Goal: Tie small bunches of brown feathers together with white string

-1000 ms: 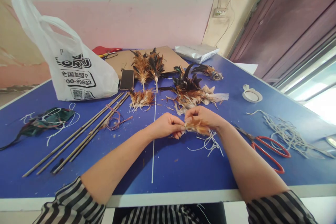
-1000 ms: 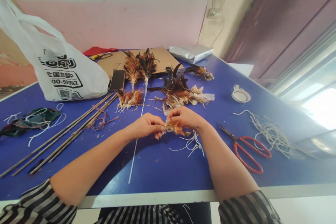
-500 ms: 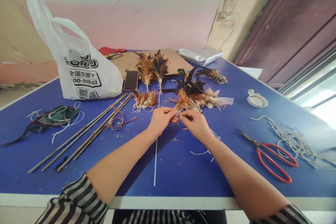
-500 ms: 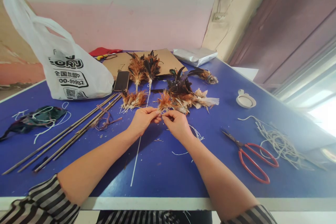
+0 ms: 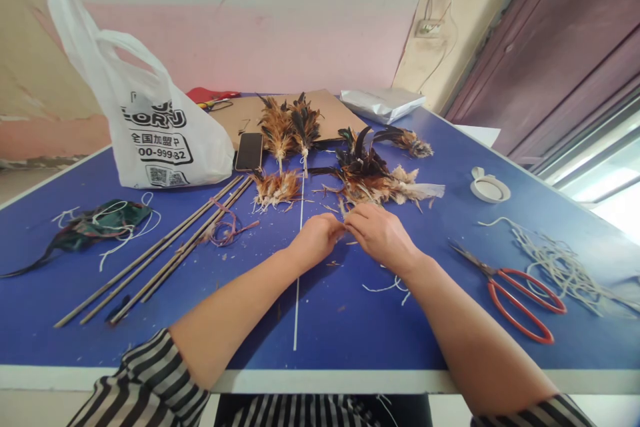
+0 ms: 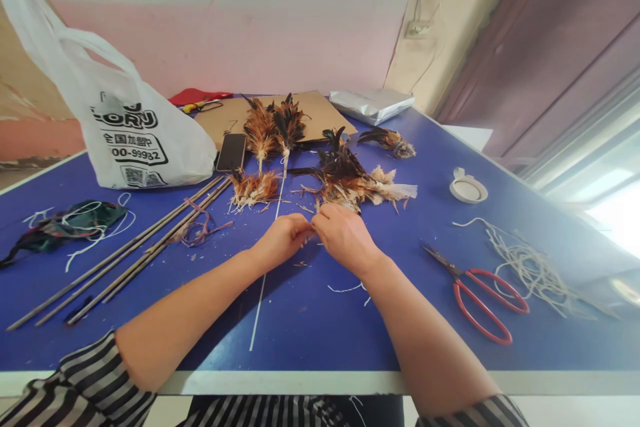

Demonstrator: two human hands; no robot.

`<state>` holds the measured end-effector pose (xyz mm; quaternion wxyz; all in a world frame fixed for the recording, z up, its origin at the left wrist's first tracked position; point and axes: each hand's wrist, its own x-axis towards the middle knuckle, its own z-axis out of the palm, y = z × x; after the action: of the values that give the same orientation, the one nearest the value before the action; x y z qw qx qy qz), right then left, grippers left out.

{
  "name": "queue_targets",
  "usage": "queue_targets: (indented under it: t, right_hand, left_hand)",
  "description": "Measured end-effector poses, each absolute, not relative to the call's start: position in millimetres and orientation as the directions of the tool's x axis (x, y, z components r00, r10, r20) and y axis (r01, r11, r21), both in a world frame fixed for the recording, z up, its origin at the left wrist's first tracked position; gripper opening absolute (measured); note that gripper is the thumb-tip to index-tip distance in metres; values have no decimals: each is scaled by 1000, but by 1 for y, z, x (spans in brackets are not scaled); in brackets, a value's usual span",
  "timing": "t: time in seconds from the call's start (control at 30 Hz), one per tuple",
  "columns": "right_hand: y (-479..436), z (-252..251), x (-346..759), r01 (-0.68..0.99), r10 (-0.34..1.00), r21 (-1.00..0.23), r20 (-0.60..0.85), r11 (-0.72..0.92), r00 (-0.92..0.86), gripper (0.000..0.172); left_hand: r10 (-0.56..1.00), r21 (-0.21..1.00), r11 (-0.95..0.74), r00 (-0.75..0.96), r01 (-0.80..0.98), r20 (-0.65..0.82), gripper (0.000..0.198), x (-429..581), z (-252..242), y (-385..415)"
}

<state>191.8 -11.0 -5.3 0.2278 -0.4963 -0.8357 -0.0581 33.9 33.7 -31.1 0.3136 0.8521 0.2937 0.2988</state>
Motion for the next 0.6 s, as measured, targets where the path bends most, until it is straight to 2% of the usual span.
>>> queue_targets:
  t: [0.1,0.17,0.23,0.3,0.4,0.5,0.6]
  right_hand:
    - [-6,-5,207,737,891,-507,323,447,-319,14]
    - [-3,-8,216,566,954,-777,151,277,-260,12]
    - [0,-12,220,315,977,-946,13,81,-214,14]
    - [2,-18,217,31,985,-999,-24,-20,-171,17]
    - [3,-24,203,-278,995,-959,-31,-57,-99,19]
    - [3,-28,185,-404,999,-914,-44,-41,-2,20]
    - [2,-31,170,-434,994,-901,-46,1,98,21]
  left_hand:
    - [676,859,-457,718,232,166,16,36,-31,31]
    - [677,956,-248,733,155,56,15,38,-29,30]
    - [700,998,-48,714,45,2,18,40,-26,28]
    - [752,994,71,660,-86,4,20,43,-23,27]
    - [839,958,166,544,-234,-12,20,46,-21,28]
    - [889,924,219,455,-314,-56,20,48,-23,29]
    - [919,921,199,391,-336,-55,19,48,-26,30]
